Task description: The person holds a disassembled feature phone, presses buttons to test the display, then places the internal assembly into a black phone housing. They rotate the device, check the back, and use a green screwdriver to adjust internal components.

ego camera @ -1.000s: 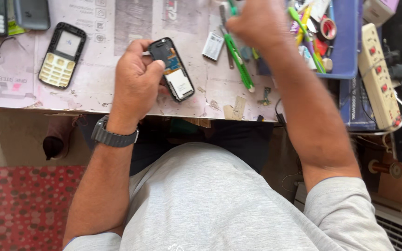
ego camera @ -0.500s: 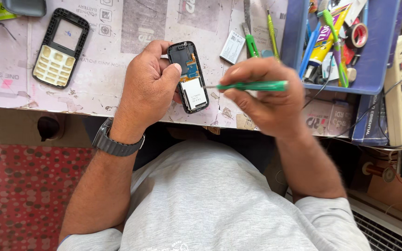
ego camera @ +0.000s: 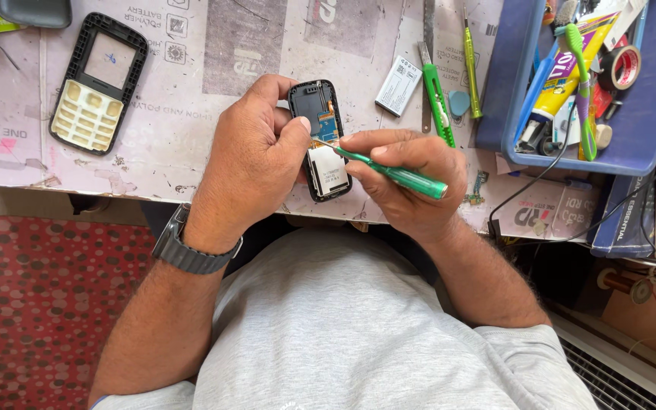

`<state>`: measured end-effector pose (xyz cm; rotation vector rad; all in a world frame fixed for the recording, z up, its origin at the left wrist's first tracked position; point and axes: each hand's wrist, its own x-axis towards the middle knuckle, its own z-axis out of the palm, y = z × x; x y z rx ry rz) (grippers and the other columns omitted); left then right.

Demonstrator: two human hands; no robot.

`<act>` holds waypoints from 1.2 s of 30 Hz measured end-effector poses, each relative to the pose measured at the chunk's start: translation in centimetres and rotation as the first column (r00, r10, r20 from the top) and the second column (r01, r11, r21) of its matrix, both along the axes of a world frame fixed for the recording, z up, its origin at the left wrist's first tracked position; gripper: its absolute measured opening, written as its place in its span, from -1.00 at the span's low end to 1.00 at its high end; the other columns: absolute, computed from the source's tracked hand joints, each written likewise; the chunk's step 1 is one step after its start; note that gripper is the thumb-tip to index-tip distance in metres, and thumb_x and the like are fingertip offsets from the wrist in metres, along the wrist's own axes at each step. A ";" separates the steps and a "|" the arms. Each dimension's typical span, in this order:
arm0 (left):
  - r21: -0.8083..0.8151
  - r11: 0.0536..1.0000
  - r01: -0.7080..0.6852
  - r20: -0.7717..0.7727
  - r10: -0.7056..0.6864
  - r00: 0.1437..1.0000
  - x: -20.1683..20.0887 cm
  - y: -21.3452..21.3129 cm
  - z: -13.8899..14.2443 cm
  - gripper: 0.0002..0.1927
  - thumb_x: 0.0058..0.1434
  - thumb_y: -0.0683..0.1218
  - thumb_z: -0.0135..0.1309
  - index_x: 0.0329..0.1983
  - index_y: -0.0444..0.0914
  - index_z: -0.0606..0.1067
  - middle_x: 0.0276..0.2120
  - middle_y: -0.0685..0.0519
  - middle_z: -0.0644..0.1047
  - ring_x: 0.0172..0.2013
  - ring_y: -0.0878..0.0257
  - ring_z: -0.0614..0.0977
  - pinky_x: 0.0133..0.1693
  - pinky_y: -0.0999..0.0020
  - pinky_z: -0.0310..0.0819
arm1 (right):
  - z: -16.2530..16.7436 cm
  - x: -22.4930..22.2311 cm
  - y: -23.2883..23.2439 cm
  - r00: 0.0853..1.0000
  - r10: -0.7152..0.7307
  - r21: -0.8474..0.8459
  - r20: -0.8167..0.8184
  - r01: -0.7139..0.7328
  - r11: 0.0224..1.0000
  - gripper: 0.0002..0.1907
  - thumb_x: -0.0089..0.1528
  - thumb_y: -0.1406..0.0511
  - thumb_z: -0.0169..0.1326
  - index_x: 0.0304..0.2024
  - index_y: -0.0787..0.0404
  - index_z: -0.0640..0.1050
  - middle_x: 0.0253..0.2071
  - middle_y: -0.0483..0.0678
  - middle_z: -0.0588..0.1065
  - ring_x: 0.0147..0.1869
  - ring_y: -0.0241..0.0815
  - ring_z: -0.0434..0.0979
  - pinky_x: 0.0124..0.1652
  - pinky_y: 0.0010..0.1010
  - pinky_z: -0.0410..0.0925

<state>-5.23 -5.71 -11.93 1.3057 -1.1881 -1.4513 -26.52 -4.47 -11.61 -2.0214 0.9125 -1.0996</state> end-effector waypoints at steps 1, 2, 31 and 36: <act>-0.003 1.000 -0.003 -0.006 0.003 1.000 0.0 -0.1 0.0 -0.72 0.28 -0.22 -0.06 0.04 -0.43 0.42 -0.52 0.04 0.60 -0.56 0.41 0.63 -0.56 0.49 0.59 | 0.0 0.1 -0.1 1.000 0.008 -0.005 0.000 -0.008 1.000 -0.68 0.35 0.41 0.26 -0.01 0.20 0.36 -0.06 0.18 0.62 -0.02 -0.10 0.72 -0.15 -0.45 0.60; 0.004 1.000 -0.002 -0.002 0.002 1.000 0.0 -0.2 0.0 -0.72 0.28 -0.22 -0.06 0.04 -0.42 0.42 -0.53 0.04 0.60 -0.57 0.41 0.63 -0.56 0.48 0.58 | 0.0 0.1 -0.2 1.000 0.017 -0.011 0.000 -0.017 1.000 -0.68 0.34 0.41 0.26 -0.01 0.21 0.36 -0.07 0.20 0.61 0.00 -0.08 0.71 -0.14 -0.43 0.61; 0.028 0.999 0.025 0.017 -0.025 1.000 0.1 -0.8 0.2 -0.70 0.28 -0.21 -0.08 0.05 -0.43 0.41 -0.54 0.04 0.60 -0.58 0.40 0.64 -0.58 0.48 0.60 | -0.1 0.3 -1.0 0.995 0.034 -0.138 -0.091 -0.047 0.989 -0.59 0.25 0.45 0.33 -0.06 0.17 0.34 -0.08 0.19 0.60 -0.01 -0.03 0.72 -0.18 -0.43 0.63; 0.031 0.999 0.031 0.035 -0.032 0.999 0.1 -0.9 0.2 -0.69 0.29 -0.21 -0.08 0.07 -0.43 0.40 -0.53 0.02 0.61 -0.58 0.39 0.65 -0.58 0.48 0.60 | 0.0 0.4 -1.0 0.996 0.030 -0.144 -0.082 -0.041 0.989 -0.59 0.23 0.48 0.34 -0.07 0.17 0.35 -0.09 0.21 0.60 -0.02 -0.01 0.71 -0.18 -0.39 0.62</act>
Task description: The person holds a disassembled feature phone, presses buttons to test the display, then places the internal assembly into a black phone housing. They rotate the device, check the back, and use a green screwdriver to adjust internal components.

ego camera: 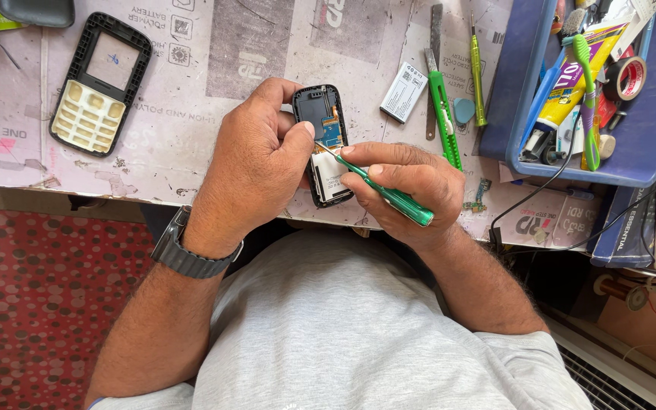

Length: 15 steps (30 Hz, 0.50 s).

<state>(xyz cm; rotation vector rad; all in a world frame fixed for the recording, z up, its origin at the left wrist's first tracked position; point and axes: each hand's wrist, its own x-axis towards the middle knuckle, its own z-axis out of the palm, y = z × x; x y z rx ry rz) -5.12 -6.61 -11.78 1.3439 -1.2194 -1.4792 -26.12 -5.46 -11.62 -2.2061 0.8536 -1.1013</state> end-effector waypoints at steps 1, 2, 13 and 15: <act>-0.001 1.000 0.002 0.002 -0.002 1.000 0.0 0.0 0.0 -0.69 0.29 -0.21 -0.08 0.07 -0.43 0.40 -0.53 0.03 0.61 -0.57 0.39 0.66 -0.58 0.49 0.61 | -0.1 0.0 0.0 1.000 0.001 -0.010 0.001 -0.001 1.000 -0.58 0.23 0.47 0.34 -0.08 0.17 0.35 -0.09 0.21 0.60 -0.02 -0.02 0.71 -0.16 -0.39 0.63; -0.002 1.000 0.001 0.002 -0.001 1.000 0.0 0.0 0.0 -0.69 0.29 -0.21 -0.08 0.07 -0.43 0.40 -0.53 0.02 0.61 -0.58 0.39 0.66 -0.58 0.49 0.61 | -0.1 0.1 -0.1 1.000 0.002 -0.019 0.003 -0.002 1.000 -0.58 0.23 0.47 0.34 -0.08 0.17 0.34 -0.09 0.20 0.60 -0.02 -0.03 0.72 -0.14 -0.39 0.63; -0.011 1.000 0.001 0.010 -0.001 1.000 -0.1 0.0 -0.2 -0.69 0.29 -0.22 -0.08 0.07 -0.43 0.40 -0.54 0.02 0.60 -0.59 0.39 0.64 -0.59 0.48 0.59 | -0.4 -0.2 -0.1 1.000 0.002 -0.011 0.015 -0.002 1.000 -0.59 0.24 0.47 0.33 -0.09 0.17 0.33 -0.09 0.21 0.60 -0.01 -0.01 0.72 -0.13 -0.36 0.64; -0.017 1.000 0.001 0.002 -0.001 1.000 -0.1 0.0 -0.3 -0.69 0.29 -0.22 -0.08 0.07 -0.43 0.40 -0.53 0.02 0.61 -0.58 0.39 0.65 -0.58 0.49 0.59 | -0.4 -0.2 0.0 1.000 0.002 -0.003 0.015 -0.002 1.000 -0.60 0.25 0.47 0.32 -0.08 0.17 0.33 -0.09 0.20 0.60 -0.01 -0.02 0.72 -0.17 -0.41 0.63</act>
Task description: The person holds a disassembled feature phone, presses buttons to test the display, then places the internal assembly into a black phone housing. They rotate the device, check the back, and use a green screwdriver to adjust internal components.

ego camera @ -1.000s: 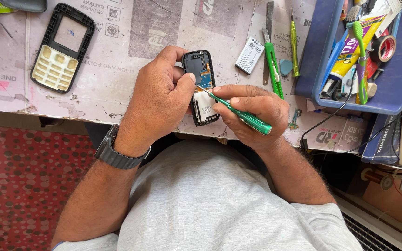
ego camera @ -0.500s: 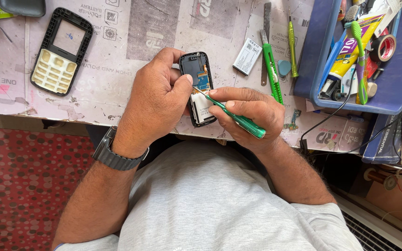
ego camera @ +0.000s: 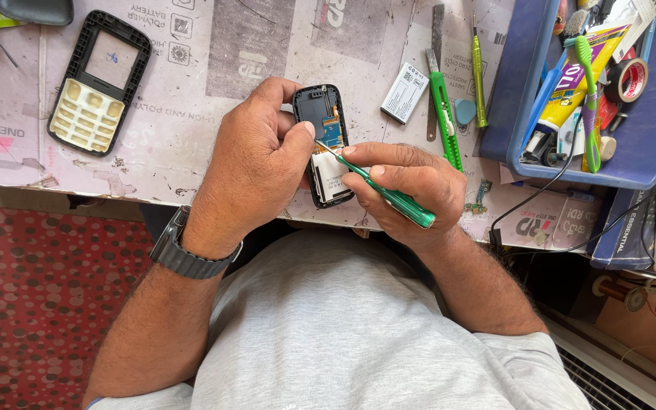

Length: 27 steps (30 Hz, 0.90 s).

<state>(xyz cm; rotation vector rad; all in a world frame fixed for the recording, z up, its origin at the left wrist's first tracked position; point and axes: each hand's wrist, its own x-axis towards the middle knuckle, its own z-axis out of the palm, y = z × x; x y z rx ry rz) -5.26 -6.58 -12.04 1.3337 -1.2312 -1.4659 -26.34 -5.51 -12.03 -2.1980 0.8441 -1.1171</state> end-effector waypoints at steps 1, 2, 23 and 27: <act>-0.003 1.000 0.001 -0.004 -0.001 1.000 0.0 0.0 0.0 -0.70 0.29 -0.22 -0.08 0.07 -0.43 0.40 -0.53 0.03 0.61 -0.58 0.40 0.65 -0.58 0.49 0.60 | 0.0 0.0 0.0 1.000 0.002 0.001 0.002 -0.002 1.000 -0.60 0.25 0.47 0.32 -0.08 0.16 0.33 -0.09 0.20 0.60 -0.01 -0.02 0.72 -0.14 -0.39 0.63; -0.005 1.000 0.002 0.002 -0.002 1.000 0.0 0.0 0.0 -0.70 0.29 -0.22 -0.08 0.07 -0.43 0.40 -0.54 0.03 0.61 -0.58 0.39 0.65 -0.58 0.49 0.59 | 0.0 0.0 0.0 1.000 0.005 0.002 0.004 -0.005 1.000 -0.60 0.25 0.47 0.32 -0.08 0.16 0.33 -0.08 0.21 0.60 0.00 -0.01 0.72 -0.12 -0.37 0.64; 0.016 1.000 -0.004 -0.012 0.004 1.000 -0.1 -0.1 -0.1 -0.68 0.28 -0.21 -0.07 0.08 -0.44 0.40 -0.50 0.00 0.62 -0.57 0.40 0.67 -0.60 0.49 0.62 | 0.0 0.2 -0.2 1.000 0.001 -0.024 -0.022 -0.001 1.000 -0.60 0.25 0.45 0.32 -0.10 0.15 0.32 -0.10 0.19 0.61 -0.02 -0.04 0.72 -0.13 -0.38 0.64; 0.014 1.000 -0.003 0.008 0.003 1.000 -0.1 -0.2 -0.2 -0.69 0.28 -0.22 -0.07 0.07 -0.44 0.40 -0.51 0.00 0.62 -0.58 0.38 0.66 -0.60 0.48 0.60 | 0.0 0.1 -0.1 0.999 -0.008 -0.018 -0.039 0.008 1.000 -0.59 0.26 0.45 0.32 -0.10 0.14 0.32 -0.10 0.18 0.61 -0.03 -0.05 0.72 -0.16 -0.40 0.63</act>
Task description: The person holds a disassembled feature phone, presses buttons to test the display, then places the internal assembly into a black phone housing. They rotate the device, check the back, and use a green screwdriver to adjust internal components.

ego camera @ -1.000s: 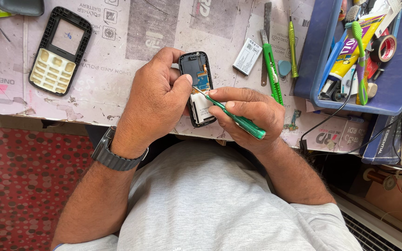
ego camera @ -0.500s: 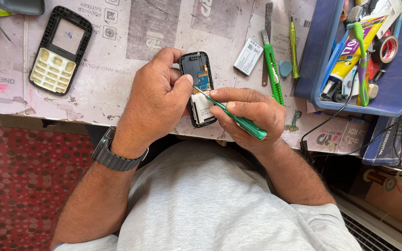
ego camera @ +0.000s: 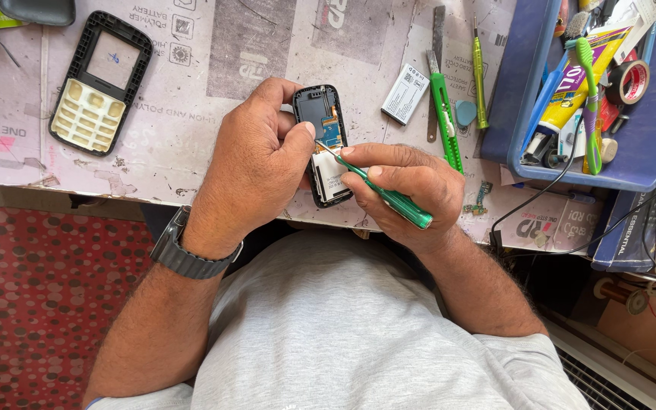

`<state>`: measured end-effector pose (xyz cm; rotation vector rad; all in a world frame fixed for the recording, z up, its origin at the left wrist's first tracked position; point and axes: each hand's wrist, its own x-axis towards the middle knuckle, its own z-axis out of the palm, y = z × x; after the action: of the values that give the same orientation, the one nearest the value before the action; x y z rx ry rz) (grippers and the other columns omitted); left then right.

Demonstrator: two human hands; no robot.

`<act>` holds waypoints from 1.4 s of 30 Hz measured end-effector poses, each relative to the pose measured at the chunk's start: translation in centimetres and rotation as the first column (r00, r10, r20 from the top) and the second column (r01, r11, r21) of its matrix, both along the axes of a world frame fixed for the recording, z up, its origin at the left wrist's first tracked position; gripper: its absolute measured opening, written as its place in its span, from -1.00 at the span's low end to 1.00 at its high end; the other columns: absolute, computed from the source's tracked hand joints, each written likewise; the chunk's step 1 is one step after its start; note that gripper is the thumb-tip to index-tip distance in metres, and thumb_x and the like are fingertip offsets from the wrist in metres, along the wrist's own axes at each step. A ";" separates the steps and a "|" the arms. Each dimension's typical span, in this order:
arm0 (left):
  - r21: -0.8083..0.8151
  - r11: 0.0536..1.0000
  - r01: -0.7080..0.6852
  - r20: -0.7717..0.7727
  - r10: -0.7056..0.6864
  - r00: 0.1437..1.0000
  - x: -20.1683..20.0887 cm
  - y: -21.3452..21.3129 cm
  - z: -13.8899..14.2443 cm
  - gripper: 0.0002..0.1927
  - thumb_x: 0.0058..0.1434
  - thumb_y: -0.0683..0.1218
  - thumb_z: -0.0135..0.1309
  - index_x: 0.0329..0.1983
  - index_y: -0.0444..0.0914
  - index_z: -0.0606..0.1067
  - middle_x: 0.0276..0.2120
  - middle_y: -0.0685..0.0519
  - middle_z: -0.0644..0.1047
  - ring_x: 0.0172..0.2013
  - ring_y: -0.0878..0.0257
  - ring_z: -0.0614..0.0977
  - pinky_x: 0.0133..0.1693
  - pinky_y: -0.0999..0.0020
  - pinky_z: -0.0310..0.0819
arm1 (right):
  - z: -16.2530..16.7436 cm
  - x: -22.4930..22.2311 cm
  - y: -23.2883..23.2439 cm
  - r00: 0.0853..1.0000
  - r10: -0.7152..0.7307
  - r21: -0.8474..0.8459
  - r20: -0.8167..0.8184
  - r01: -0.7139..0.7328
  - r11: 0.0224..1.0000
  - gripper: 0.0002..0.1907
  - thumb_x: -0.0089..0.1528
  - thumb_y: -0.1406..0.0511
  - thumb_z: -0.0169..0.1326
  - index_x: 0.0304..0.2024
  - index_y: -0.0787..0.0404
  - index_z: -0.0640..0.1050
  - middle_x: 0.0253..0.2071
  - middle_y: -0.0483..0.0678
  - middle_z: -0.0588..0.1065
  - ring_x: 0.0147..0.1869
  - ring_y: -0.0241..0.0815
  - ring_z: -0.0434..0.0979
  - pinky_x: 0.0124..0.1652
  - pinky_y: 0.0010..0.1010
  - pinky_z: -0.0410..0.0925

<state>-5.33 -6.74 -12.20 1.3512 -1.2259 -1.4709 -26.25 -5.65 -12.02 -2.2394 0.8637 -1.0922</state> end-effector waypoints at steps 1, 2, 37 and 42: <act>0.001 1.000 0.000 0.001 0.000 1.000 0.0 0.0 0.0 -0.69 0.28 -0.22 -0.06 0.06 -0.44 0.40 -0.51 0.00 0.61 -0.58 0.37 0.66 -0.60 0.48 0.61 | 0.0 0.0 0.0 1.000 0.002 0.008 -0.009 -0.002 1.000 -0.60 0.26 0.45 0.32 -0.10 0.15 0.32 -0.10 0.18 0.61 -0.03 -0.05 0.72 -0.16 -0.40 0.62; 0.007 1.000 -0.002 -0.008 0.002 1.000 0.0 0.0 0.0 -0.70 0.28 -0.22 -0.06 0.06 -0.44 0.41 -0.51 0.00 0.61 -0.57 0.38 0.66 -0.59 0.48 0.62 | 0.0 -0.1 0.0 1.000 0.004 0.016 -0.017 -0.004 1.000 -0.60 0.27 0.45 0.31 -0.11 0.15 0.31 -0.10 0.17 0.61 -0.03 -0.05 0.72 -0.17 -0.40 0.62; -0.026 0.999 -0.035 0.224 0.040 0.974 -2.5 -0.4 -0.2 -0.87 0.24 -0.21 -0.04 -0.29 -0.39 0.48 -0.66 0.06 0.51 -0.65 0.40 0.49 -0.61 0.40 0.39 | -0.9 -1.7 0.0 0.997 -0.041 0.204 0.072 0.025 0.979 -0.67 0.30 0.50 0.27 -0.17 0.24 0.33 -0.09 0.24 0.61 -0.02 -0.09 0.72 -0.21 -0.46 0.59; -0.029 0.998 -0.049 0.200 0.054 0.978 -2.7 -0.4 -0.4 -0.87 0.24 -0.21 -0.05 -0.29 -0.39 0.48 -0.66 0.07 0.50 -0.64 0.42 0.47 -0.60 0.39 0.37 | -0.9 -1.7 0.1 0.995 -0.065 0.242 0.082 0.043 0.969 -0.70 0.31 0.50 0.26 -0.15 0.25 0.34 -0.07 0.23 0.61 0.00 -0.11 0.71 -0.22 -0.48 0.60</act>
<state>-8.08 -7.12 -12.58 1.5332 -1.3201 -1.3039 -27.95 -5.58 -12.93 -1.9643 0.9691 -1.0433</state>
